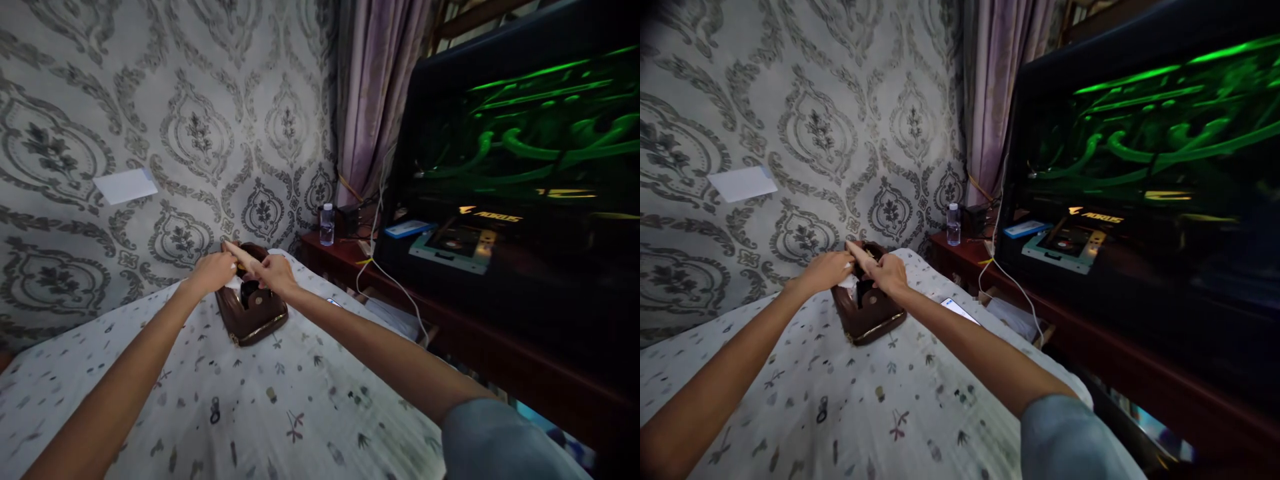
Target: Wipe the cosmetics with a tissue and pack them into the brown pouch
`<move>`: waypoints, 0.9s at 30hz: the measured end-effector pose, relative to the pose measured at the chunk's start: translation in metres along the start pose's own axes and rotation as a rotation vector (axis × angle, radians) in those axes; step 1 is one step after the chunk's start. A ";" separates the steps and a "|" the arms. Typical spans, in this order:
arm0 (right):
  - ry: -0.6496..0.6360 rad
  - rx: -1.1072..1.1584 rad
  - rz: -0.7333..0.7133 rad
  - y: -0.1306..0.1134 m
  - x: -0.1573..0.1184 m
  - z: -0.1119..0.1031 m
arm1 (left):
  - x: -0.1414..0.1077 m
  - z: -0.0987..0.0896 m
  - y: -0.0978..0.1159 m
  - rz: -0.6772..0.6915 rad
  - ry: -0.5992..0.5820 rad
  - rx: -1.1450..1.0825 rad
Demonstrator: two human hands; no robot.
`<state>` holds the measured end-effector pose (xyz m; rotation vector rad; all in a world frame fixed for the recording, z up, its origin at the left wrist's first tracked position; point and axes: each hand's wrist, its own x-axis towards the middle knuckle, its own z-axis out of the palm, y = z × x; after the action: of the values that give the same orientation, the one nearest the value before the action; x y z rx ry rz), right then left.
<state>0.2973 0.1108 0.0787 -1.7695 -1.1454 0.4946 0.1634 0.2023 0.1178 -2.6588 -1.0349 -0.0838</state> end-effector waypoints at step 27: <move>0.070 -0.624 -0.361 -0.010 -0.016 -0.021 | -0.003 0.007 -0.001 -0.080 0.055 -0.140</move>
<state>0.2996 0.0877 0.0949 -2.0009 -1.6435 -0.1653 0.1600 0.2031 0.1113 -2.7213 -1.1568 -0.2533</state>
